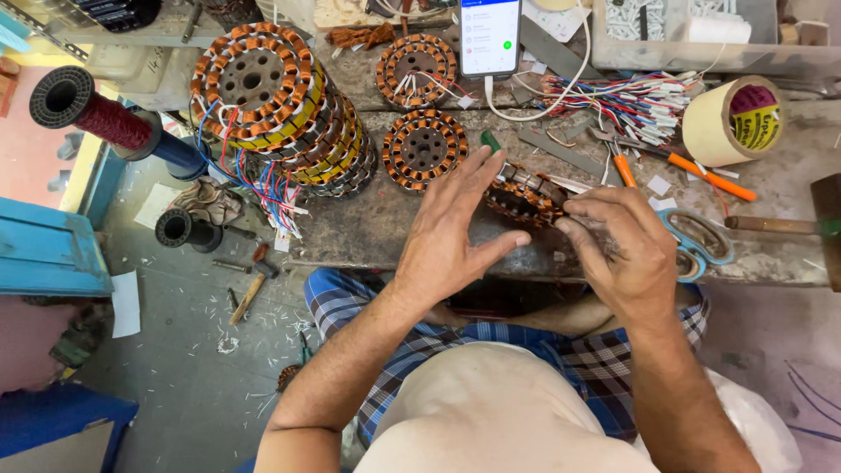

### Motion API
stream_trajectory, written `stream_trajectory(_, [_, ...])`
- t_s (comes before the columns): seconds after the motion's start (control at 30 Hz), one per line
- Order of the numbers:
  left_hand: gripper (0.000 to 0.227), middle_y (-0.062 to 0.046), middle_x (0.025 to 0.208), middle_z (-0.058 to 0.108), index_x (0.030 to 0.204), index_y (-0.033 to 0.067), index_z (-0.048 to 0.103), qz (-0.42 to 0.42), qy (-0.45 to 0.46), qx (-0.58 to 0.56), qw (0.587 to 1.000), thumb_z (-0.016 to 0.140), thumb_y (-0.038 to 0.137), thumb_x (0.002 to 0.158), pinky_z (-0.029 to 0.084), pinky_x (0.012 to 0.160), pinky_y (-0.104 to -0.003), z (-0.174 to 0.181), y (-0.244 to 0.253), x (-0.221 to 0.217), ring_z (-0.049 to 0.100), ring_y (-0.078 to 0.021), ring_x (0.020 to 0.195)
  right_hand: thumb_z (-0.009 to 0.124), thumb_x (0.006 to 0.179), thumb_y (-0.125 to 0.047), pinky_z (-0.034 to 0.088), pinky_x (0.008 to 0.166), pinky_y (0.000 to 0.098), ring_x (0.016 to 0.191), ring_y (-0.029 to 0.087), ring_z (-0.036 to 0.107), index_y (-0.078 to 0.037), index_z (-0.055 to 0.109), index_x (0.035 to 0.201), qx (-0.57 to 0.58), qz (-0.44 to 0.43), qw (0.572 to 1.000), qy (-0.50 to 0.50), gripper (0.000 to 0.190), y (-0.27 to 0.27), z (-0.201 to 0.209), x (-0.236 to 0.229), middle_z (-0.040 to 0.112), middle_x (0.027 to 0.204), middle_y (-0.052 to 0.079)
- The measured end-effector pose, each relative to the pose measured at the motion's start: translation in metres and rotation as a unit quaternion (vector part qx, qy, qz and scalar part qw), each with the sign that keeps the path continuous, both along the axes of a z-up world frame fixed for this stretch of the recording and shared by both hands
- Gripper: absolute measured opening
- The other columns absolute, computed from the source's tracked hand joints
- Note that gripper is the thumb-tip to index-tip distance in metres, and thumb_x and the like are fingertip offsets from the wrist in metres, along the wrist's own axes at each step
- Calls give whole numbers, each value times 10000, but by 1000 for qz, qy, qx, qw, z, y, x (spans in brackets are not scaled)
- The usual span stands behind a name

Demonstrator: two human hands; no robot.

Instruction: The person sits on the floor and assembles a motor stator by inserting white insulating spacers into the copper-wound slots. They use a green-handled screwdriver to press the spacers into place and rotate the stator to access different slots.

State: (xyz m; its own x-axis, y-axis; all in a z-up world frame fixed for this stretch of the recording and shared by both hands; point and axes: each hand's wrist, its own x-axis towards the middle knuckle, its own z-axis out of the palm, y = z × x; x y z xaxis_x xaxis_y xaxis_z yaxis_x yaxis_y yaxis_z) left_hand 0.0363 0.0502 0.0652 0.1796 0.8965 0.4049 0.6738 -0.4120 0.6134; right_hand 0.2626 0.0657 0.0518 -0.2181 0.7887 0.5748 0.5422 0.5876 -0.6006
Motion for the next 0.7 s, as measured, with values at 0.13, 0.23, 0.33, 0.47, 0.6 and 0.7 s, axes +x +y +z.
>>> stream_trajectory(0.13, [791,-177,1594,473,1546,102,452,6,-8,-6,1000,795,380,890,383,1192,-480,0,-4,-3,488,-388,1402,811,917,-21,555,882,348,1017,258,711,-41,738,1122,-7,-29,1000,2,218,5,-5,1,709,1129,114])
stream_trajectory(0.23, [646,-145,1568,514,1521,113,494,8,-33,1,999,739,307,956,410,1178,-463,-4,-6,-6,523,-363,1368,801,929,-28,561,895,338,1026,249,716,-37,735,1147,-20,-41,999,10,228,6,-7,-1,712,1149,119])
stream_trajectory(0.33, [476,-102,1507,579,1478,147,571,14,-56,8,998,676,214,1018,432,1172,-441,-7,-5,-8,556,-331,1346,794,954,-37,560,939,345,1080,254,709,-25,727,1171,-5,-43,999,11,227,6,-7,-4,709,1177,128])
stream_trajectory(0.47, [406,-63,1397,642,1410,182,636,21,-67,11,997,667,125,1009,468,1114,-413,-9,-3,-10,597,-289,1268,806,964,-74,544,941,353,1093,268,676,-4,715,1192,25,-62,998,17,256,2,-11,-12,679,1177,148])
stream_trajectory(0.6, [426,-41,1310,676,1361,200,673,21,-74,17,997,713,84,953,497,1062,-399,-8,-1,-11,625,-255,1194,827,966,-134,544,831,325,952,222,681,-20,738,1086,-19,-67,997,44,188,-3,-17,-24,676,1054,113])
stream_trajectory(0.7, [432,-34,1277,684,1355,206,681,11,-96,20,995,727,88,941,508,1055,-388,-7,-1,-11,638,-249,1188,852,889,-183,507,647,314,724,191,644,-20,755,1031,-114,-64,990,60,237,-3,-21,-34,691,929,87])
